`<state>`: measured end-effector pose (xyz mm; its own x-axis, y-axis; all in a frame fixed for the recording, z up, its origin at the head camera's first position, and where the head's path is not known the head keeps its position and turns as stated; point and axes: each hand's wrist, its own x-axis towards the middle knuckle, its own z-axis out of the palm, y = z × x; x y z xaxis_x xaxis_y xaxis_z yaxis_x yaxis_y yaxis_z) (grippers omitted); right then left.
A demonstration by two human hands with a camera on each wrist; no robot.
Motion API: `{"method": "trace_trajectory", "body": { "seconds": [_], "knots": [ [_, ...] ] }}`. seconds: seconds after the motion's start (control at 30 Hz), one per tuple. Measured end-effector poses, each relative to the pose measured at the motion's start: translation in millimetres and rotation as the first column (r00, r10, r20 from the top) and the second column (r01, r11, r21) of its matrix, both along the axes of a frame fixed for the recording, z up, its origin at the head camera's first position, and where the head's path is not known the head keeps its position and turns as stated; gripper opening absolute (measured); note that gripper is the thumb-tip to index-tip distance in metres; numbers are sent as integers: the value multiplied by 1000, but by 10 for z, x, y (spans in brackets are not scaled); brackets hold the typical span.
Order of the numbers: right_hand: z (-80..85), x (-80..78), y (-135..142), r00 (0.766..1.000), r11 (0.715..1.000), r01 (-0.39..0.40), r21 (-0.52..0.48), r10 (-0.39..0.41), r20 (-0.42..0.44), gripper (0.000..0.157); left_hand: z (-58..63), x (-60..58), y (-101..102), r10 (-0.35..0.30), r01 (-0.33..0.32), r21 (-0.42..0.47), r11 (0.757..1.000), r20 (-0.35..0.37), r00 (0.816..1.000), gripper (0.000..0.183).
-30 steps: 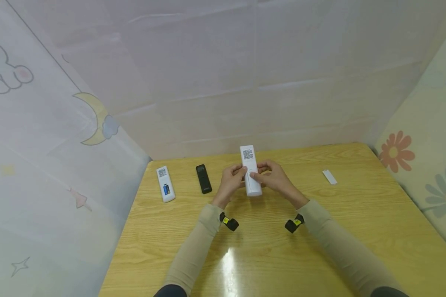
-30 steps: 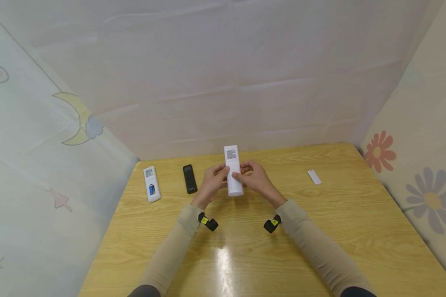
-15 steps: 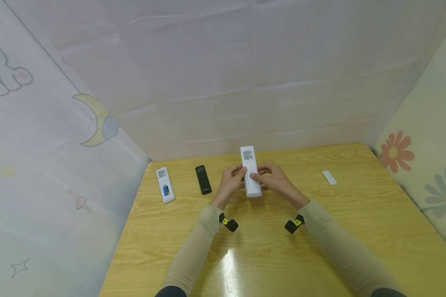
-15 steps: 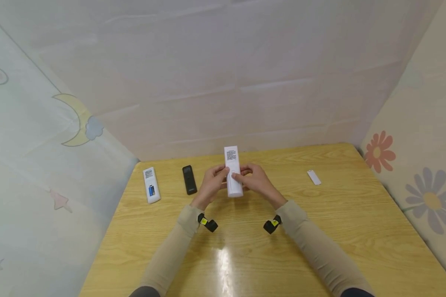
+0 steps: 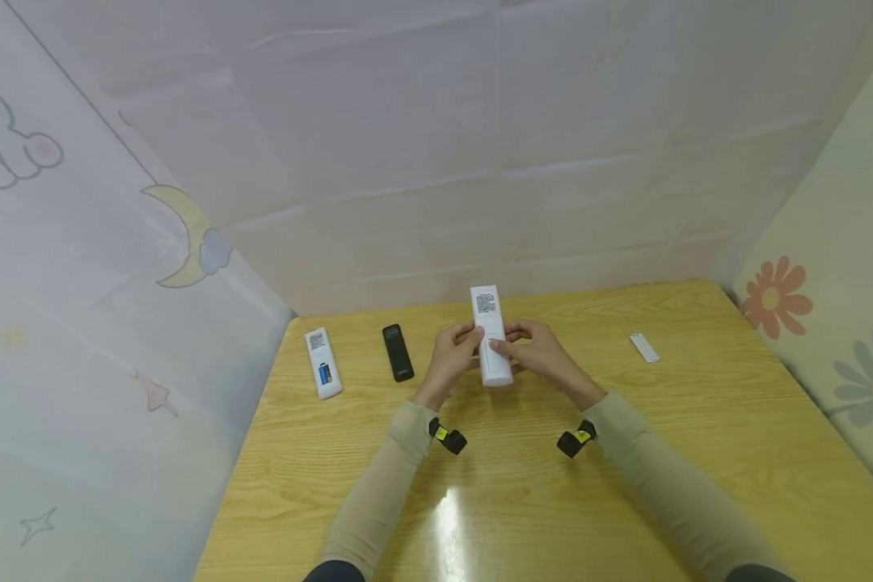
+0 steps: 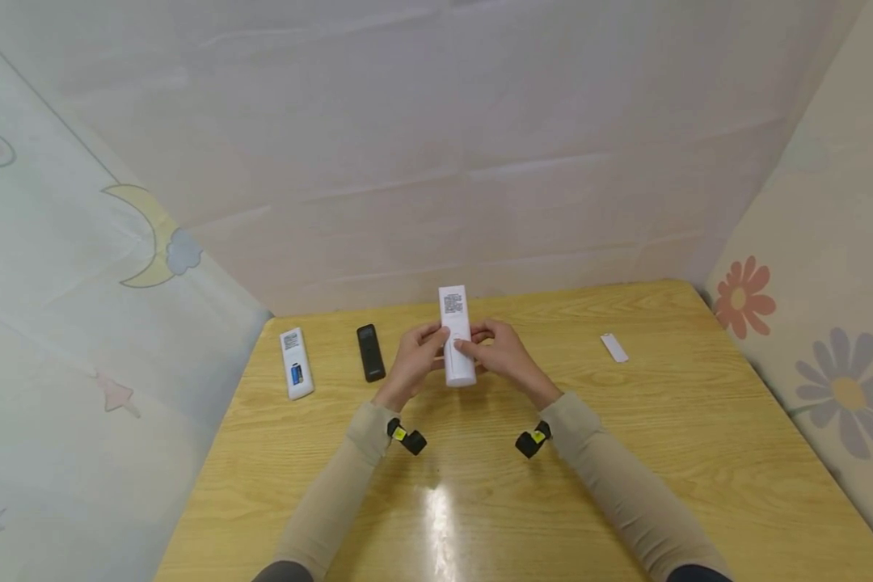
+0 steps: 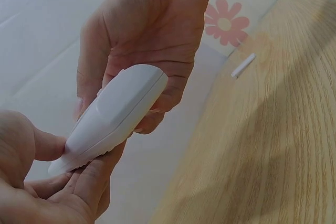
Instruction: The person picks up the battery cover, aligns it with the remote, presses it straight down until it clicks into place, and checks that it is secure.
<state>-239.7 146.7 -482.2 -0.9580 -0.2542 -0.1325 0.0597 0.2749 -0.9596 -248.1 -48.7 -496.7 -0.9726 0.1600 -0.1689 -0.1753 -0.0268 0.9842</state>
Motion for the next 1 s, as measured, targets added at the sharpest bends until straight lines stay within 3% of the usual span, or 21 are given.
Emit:
{"method": "trace_trajectory", "body": {
  "seconds": [0.5,1.0],
  "knots": [
    [13,1,-9,1000,1000,-4,-2,4,-2,59,16,6,-15,1,-1,0,1000,0,1000,54],
    [29,-36,-165,999,999,-32,-16,32,-11,63,103,17,-199,12,-14,-73,997,-27,1000,56]
  ]
}}
